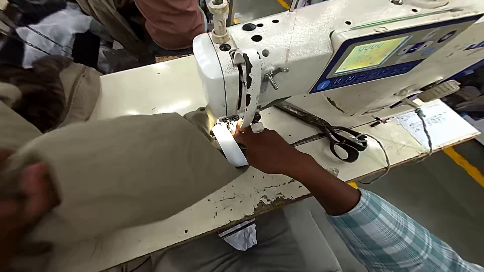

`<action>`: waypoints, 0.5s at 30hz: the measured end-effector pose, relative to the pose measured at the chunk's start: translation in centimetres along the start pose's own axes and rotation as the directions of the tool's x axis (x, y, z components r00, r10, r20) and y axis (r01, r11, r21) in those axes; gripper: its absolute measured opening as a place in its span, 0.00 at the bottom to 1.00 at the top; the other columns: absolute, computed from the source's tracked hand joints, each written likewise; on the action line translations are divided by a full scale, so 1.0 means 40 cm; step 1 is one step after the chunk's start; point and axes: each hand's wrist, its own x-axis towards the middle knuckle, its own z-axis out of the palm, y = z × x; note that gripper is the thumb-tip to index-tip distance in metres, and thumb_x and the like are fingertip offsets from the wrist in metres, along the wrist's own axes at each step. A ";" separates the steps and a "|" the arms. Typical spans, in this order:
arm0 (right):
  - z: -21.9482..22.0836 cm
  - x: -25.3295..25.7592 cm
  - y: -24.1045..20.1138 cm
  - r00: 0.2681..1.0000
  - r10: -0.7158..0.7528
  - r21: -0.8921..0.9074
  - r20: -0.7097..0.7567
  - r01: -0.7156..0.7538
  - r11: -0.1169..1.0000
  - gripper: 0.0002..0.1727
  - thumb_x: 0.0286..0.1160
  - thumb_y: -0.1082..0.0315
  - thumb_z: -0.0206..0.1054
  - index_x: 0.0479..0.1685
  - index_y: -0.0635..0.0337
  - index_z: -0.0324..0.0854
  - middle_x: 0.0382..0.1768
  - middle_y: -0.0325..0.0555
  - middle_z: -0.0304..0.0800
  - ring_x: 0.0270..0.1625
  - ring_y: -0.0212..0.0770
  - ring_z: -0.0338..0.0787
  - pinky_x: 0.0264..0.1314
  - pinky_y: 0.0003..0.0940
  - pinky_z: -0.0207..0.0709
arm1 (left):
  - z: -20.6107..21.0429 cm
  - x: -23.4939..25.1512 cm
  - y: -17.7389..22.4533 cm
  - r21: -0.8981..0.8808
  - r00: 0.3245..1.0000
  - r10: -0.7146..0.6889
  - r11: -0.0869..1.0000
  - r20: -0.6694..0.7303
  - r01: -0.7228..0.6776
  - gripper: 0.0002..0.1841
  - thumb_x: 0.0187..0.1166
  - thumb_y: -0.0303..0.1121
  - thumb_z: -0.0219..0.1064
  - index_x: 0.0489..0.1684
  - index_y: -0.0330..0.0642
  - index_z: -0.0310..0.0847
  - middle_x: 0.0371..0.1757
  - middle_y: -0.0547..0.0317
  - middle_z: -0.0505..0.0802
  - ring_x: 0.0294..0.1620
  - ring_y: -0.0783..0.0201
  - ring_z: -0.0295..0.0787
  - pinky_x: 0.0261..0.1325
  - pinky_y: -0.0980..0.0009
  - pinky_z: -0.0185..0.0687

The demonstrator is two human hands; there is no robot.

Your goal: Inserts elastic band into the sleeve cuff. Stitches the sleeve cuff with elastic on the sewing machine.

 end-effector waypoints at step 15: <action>0.018 0.004 0.048 0.988 -0.046 0.196 -0.149 0.075 0.978 0.12 0.80 0.68 0.62 0.53 0.52 0.90 0.52 0.45 0.90 0.57 0.44 0.89 0.55 0.51 0.83 | 0.308 0.110 0.278 -0.500 0.789 0.382 0.859 0.481 -0.111 0.28 0.78 0.57 0.64 0.63 0.45 0.90 0.64 0.54 0.92 0.59 0.47 0.89 0.57 0.45 0.84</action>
